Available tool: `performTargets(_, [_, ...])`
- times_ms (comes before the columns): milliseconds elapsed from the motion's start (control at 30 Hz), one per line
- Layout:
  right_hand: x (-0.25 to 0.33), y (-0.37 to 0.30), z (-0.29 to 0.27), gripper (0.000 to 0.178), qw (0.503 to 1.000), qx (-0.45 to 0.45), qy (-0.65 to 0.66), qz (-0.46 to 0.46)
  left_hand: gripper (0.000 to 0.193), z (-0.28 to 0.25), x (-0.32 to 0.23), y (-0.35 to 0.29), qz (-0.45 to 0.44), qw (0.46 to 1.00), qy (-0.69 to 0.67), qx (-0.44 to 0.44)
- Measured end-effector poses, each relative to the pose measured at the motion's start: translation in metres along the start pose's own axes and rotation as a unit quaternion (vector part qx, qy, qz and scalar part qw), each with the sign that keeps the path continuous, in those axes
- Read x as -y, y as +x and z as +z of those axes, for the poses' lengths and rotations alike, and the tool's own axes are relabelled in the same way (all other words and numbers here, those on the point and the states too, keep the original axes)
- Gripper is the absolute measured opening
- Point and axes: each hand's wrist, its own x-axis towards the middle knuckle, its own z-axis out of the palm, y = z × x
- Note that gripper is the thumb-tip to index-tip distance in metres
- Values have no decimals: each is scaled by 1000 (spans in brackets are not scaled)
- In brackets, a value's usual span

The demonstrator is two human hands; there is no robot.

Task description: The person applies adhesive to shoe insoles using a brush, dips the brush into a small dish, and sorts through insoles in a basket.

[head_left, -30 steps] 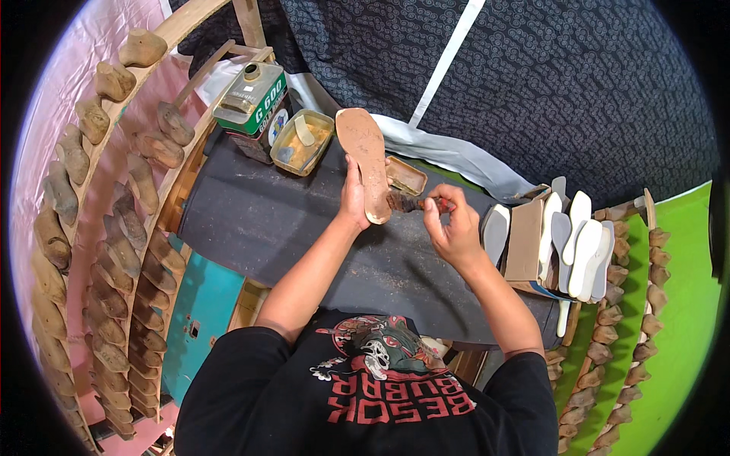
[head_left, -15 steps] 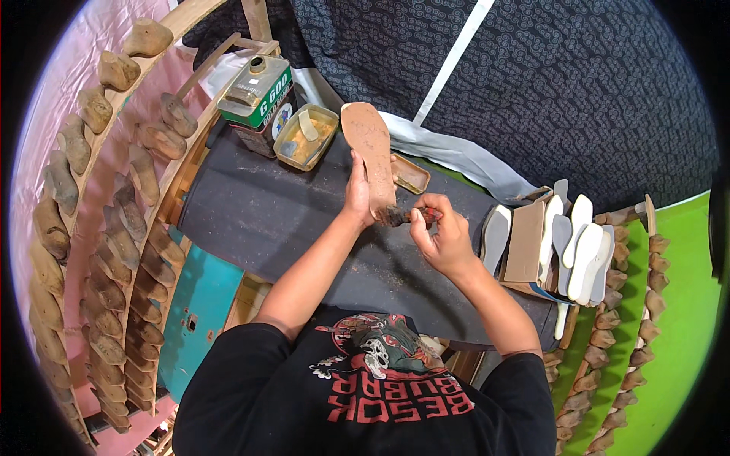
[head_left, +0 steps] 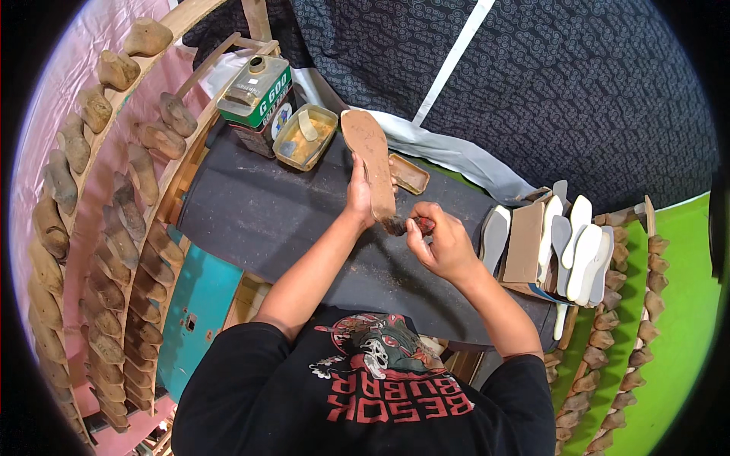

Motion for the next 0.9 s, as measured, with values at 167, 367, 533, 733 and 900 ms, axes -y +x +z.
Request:
performTargets(167, [-2, 3, 7, 24, 999, -42, 2, -10, 72, 3, 1, -2, -13, 1000, 23, -8])
performTargets(367, [1, 2, 1, 26, 1000, -2, 0, -19, 75, 4, -1, 4, 11, 999, 24, -27])
performTargets(533, [2, 10, 0, 25, 999, -42, 0, 3, 76, 2, 0, 1, -2, 999, 40, -19])
performTargets(733, [3, 7, 0, 22, 1000, 12, -13, -5, 73, -2, 2, 2, -36, 999, 34, -1])
performTargets(900, [-5, 13, -13, 20, 999, -35, -18, 8, 73, -9, 0, 3, -41, 999, 12, 31])
